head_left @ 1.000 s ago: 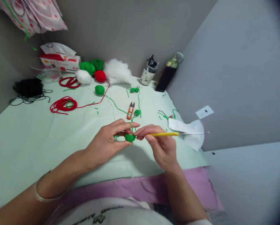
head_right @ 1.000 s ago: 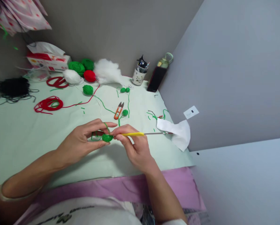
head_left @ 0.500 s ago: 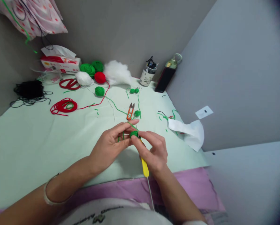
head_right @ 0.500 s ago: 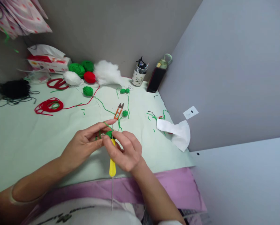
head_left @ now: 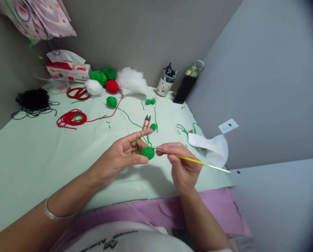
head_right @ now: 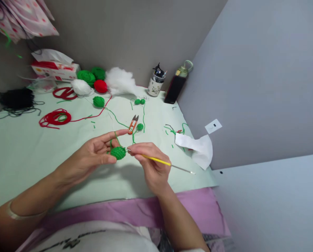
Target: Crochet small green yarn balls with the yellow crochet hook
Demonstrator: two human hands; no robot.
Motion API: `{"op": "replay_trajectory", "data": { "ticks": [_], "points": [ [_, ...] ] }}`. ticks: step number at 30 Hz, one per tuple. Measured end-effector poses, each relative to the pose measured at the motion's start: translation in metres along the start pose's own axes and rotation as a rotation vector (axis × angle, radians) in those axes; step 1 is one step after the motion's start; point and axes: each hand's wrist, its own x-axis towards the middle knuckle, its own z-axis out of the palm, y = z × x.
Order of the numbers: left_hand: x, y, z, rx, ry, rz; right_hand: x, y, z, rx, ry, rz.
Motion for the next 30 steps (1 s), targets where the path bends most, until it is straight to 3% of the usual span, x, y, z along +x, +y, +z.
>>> {"op": "replay_trajectory", "data": {
  "ticks": [11,14,18,20,24,30],
  "points": [
    [0.000,0.001,-0.006,0.072,-0.112,-0.027,0.012,-0.003,-0.017,0.374,0.002,0.426],
    [0.000,-0.002,-0.002,0.125,-0.099,0.014,0.008,-0.002,-0.011,0.419,-0.025,0.396],
    [0.000,-0.007,0.003,0.286,-0.024,0.093,-0.001,0.001,0.000,0.219,-0.032,0.232],
    [-0.001,-0.007,0.005,0.371,0.033,0.135,-0.003,0.003,0.004,0.164,-0.026,0.215],
    [-0.003,-0.005,0.008,0.555,0.099,0.208,-0.003,0.004,0.004,0.285,-0.010,0.320],
    [-0.004,-0.001,0.008,0.698,0.074,0.286,0.001,0.005,-0.001,0.416,-0.041,0.448]
  ]
}}
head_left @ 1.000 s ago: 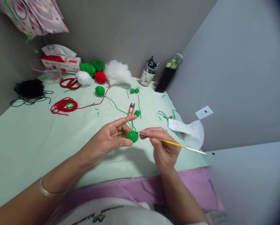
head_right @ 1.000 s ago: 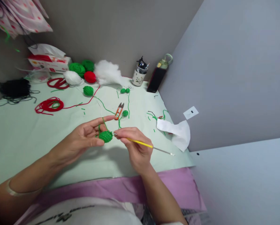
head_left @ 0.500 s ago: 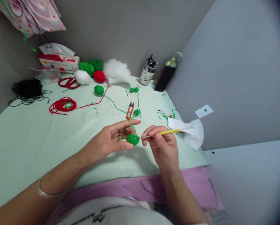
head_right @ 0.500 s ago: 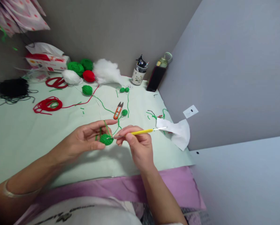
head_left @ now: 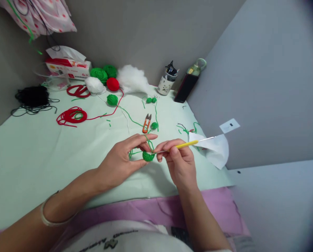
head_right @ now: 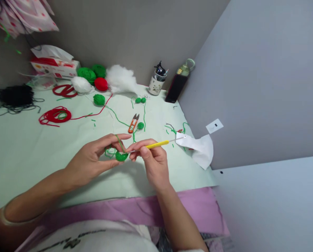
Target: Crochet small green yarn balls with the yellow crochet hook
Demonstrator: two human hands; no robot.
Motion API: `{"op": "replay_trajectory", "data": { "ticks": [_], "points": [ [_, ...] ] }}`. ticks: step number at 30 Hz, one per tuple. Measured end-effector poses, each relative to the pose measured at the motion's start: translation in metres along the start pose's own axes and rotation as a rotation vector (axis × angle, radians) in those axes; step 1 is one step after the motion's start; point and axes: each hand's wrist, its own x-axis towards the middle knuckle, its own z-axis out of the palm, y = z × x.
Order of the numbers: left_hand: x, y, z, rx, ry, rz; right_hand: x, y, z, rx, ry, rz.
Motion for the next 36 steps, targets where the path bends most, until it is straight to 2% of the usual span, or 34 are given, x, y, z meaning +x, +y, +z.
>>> {"op": "replay_trajectory", "data": {
  "ticks": [4,7,16,18,23,25,29,31,36],
  "points": [
    [0.001,-0.002,-0.001,0.037,-0.005,0.024,-0.001,-0.005,-0.005,-0.088,-0.056,-0.019],
    [0.000,-0.005,-0.001,0.052,-0.012,0.037,-0.002,-0.011,-0.006,-0.248,-0.072,-0.077],
    [0.002,-0.005,-0.001,0.031,0.030,-0.045,-0.005,-0.009,-0.001,-0.647,-0.210,-0.434],
    [0.002,-0.007,0.000,0.048,0.023,-0.041,-0.005,-0.011,-0.002,-0.704,-0.236,-0.431],
    [0.001,-0.013,0.003,0.111,-0.060,0.033,-0.001,-0.021,-0.006,-0.732,-0.323,-0.305],
    [0.001,-0.013,0.003,0.093,-0.047,-0.015,-0.002,-0.019,-0.006,-0.804,-0.306,-0.390],
    [0.002,-0.007,0.005,-0.067,0.049,-0.174,-0.010,-0.003,-0.003,-1.051,-0.193,-0.697],
    [0.001,-0.004,0.007,-0.169,0.086,-0.220,-0.016,0.004,-0.001,-1.125,-0.150,-0.748],
    [-0.003,-0.002,0.015,-0.353,0.109,-0.236,-0.024,0.014,0.000,-1.232,0.013,-0.848]
  ]
}}
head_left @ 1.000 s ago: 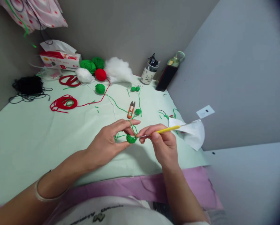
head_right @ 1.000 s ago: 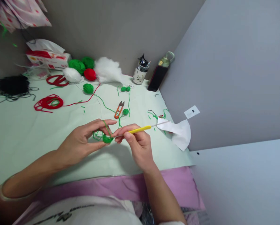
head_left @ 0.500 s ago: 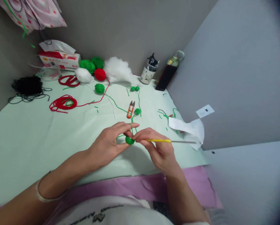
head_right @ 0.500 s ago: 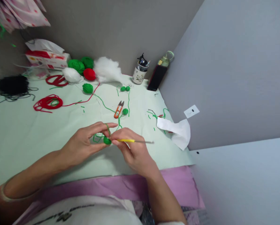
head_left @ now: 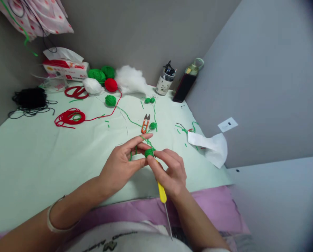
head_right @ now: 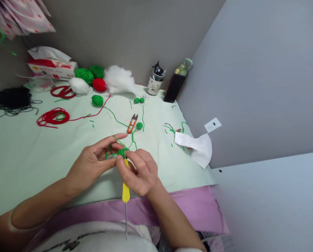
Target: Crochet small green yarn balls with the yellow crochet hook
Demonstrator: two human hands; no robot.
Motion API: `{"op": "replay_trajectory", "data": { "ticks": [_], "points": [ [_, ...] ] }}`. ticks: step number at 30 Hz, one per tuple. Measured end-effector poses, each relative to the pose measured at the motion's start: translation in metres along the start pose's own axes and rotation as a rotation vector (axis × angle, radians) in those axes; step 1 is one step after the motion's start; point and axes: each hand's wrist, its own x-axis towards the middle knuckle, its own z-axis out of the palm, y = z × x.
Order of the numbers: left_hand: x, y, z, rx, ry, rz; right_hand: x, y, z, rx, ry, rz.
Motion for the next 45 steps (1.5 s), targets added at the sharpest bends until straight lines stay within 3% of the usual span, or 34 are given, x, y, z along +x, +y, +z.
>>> {"op": "replay_trajectory", "data": {
  "ticks": [3,6,10,12,16,18,20,24,28,35,45],
  "points": [
    [0.001,0.000,-0.002,-0.187,-0.068,-0.107,0.000,0.003,0.000,0.068,0.029,-0.017],
    [0.005,0.004,-0.006,-0.310,-0.147,-0.221,0.005,0.007,0.000,0.259,0.059,0.072],
    [0.007,0.008,-0.007,-0.308,-0.183,-0.202,0.014,0.006,-0.001,0.480,0.099,0.226],
    [0.006,0.007,-0.004,-0.213,-0.125,-0.114,0.015,0.004,-0.001,0.449,0.073,0.230],
    [0.002,0.002,0.003,-0.022,0.065,0.038,0.006,0.002,0.003,0.085,0.054,0.069],
    [0.002,0.000,0.002,-0.091,0.027,-0.011,0.002,0.002,0.005,0.008,0.098,0.000],
    [0.003,0.000,-0.001,-0.218,-0.087,-0.126,0.001,0.002,0.007,0.079,0.116,0.009],
    [0.007,0.003,-0.007,-0.375,-0.222,-0.264,0.009,0.001,0.004,0.377,0.154,0.202],
    [0.008,0.002,-0.009,-0.369,-0.189,-0.177,0.019,-0.001,-0.001,0.608,0.149,0.380],
    [0.010,0.006,-0.018,-0.125,-0.193,-0.020,0.021,0.005,-0.012,0.809,0.115,0.577],
    [0.009,0.010,-0.030,0.068,-0.342,0.019,0.025,0.013,-0.022,1.103,0.031,0.832]
  ]
}}
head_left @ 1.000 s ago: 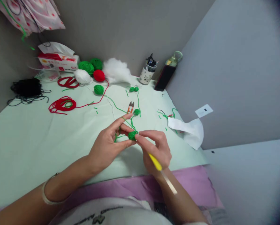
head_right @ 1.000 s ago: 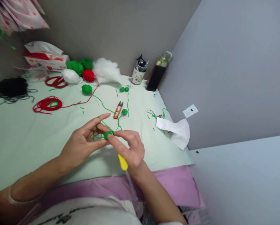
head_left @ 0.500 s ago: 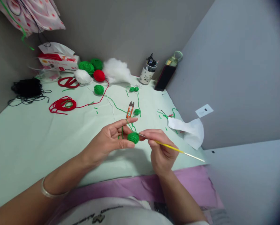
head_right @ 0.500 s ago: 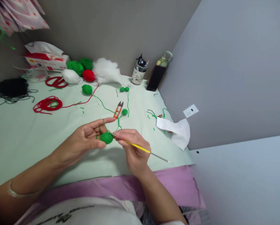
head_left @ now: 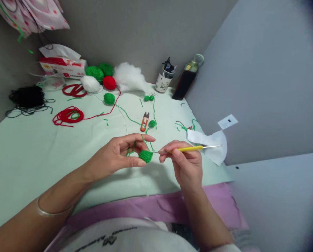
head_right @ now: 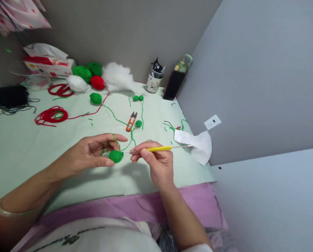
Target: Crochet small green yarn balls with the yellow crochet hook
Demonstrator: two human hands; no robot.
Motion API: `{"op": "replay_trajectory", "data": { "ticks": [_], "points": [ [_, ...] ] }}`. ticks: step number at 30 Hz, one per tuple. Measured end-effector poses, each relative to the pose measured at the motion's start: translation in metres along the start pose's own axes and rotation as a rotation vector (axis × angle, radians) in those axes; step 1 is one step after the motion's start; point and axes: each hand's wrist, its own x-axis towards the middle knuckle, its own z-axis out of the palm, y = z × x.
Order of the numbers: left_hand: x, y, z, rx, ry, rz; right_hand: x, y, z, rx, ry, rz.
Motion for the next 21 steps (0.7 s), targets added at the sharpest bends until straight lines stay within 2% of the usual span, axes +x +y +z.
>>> {"op": "replay_trajectory", "data": {
  "ticks": [7,12,17,21],
  "points": [
    [-0.0005,0.0036,-0.0004,0.332,0.006,0.100,0.0020,0.0004,0.0003,0.061,0.083,0.165],
    [-0.0009,0.0024,-0.0038,0.494,-0.058,0.173,0.0029,-0.0013,-0.0049,0.046,0.087,0.218],
    [-0.0019,-0.0001,-0.0050,0.339,-0.076,0.100,0.0027,-0.0033,-0.0077,0.070,0.038,0.225],
    [-0.0029,-0.0026,-0.0056,0.089,-0.140,0.021,0.0012,-0.0047,-0.0079,0.101,-0.015,0.127]
  ]
}}
